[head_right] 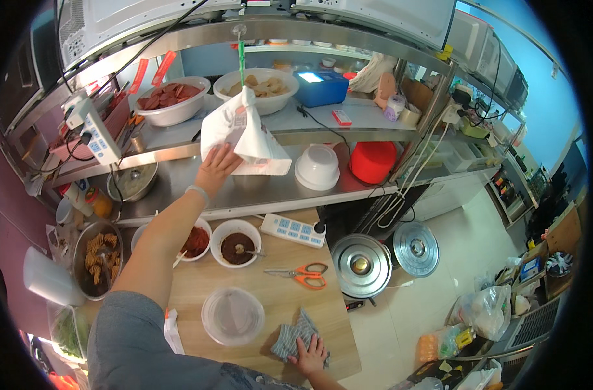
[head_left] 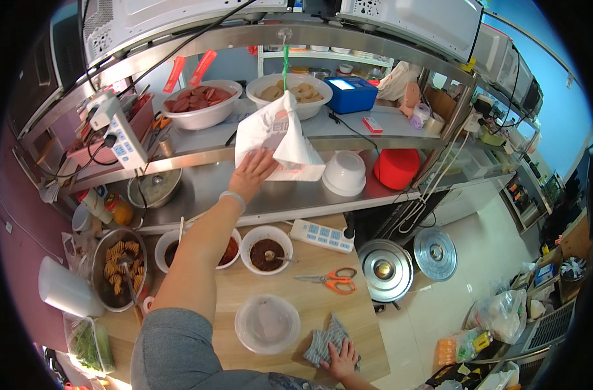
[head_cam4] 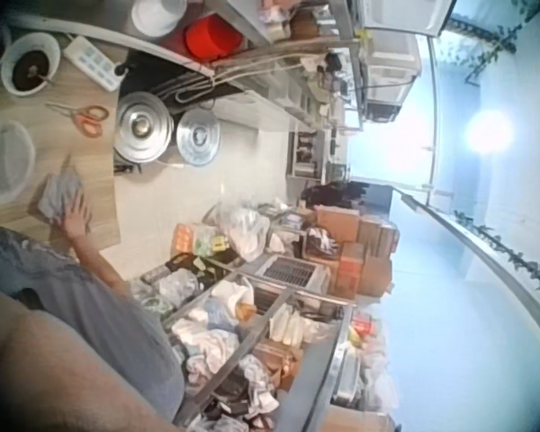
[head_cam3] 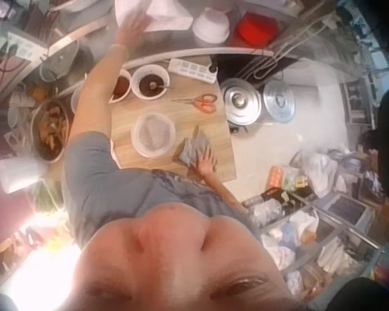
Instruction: The person assembles a takeout meal by placing lettuce and a cooked meat item into a plastic container, then ladles broth over it from a pot. They add a spoonful of sauce, seal the container with a lid, and place it into a paper bag.
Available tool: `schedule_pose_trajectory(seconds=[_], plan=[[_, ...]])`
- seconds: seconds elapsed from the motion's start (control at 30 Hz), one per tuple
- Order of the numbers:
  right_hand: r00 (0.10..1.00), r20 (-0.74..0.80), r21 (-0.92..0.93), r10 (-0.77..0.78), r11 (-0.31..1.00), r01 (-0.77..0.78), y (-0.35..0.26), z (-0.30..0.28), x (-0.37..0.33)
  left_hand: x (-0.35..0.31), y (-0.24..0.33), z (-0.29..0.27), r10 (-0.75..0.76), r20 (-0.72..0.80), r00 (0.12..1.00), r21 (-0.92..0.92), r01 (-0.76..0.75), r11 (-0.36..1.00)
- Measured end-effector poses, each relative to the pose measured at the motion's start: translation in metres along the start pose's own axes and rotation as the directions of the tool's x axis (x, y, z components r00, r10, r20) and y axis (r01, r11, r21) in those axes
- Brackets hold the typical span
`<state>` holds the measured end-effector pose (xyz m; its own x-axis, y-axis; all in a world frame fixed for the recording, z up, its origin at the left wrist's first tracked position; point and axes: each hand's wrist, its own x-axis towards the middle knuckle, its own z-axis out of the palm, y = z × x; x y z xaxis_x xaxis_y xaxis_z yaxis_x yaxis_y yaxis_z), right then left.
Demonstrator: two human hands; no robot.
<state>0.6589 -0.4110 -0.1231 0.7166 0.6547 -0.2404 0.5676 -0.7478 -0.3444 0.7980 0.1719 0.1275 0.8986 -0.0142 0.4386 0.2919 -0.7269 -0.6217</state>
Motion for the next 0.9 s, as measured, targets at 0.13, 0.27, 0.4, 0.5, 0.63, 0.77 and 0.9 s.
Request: schedule_pose_trajectory(seconds=[0.13, 0.27, 0.4, 0.5, 0.63, 0.77, 0.9], plan=[[0.999, 0.041, 0.026, 0.029, 0.999, -0.03, 0.0, 0.0, 0.0, -0.001, -0.017, 0.009, 0.076, -0.196, 0.978, -0.138, -0.104, 0.985], [0.999, 0.032, 0.006, 0.01, 1.0, -0.01, -0.001, -0.001, -0.002, -0.019, -0.023, -0.022, 0.1, -0.141, 0.985, -0.476, -0.156, 0.865], [1.0, -0.005, 0.017, 0.005, 1.0, -0.005, -0.005, -0.006, -0.003, -0.027, -0.016, -0.062, 0.078, -0.102, 0.992, -0.605, -0.124, 0.787], [1.0, -0.001, -0.007, -0.011, 1.0, 0.011, -0.007, -0.011, -0.004, -0.031, -0.015, -0.087, -0.001, 0.019, 1.0, -0.634, 0.014, 0.773], [1.0, 0.006, -0.008, 0.0, 1.0, 0.0, -0.007, -0.014, -0.006, -0.037, -0.011, -0.117, -0.128, 0.097, 0.987, -0.743, 0.157, 0.651], [1.0, 0.0, 0.002, -0.018, 1.0, 0.018, -0.007, -0.008, -0.006, -0.036, -0.012, -0.143, -0.219, 0.2, 0.955, -0.746, 0.293, 0.598], [0.998, 0.069, 0.053, -0.009, 0.999, 0.005, -0.008, -0.021, -0.008, -0.037, -0.013, -0.165, -0.263, 0.369, 0.892, -0.743, 0.452, 0.493]])
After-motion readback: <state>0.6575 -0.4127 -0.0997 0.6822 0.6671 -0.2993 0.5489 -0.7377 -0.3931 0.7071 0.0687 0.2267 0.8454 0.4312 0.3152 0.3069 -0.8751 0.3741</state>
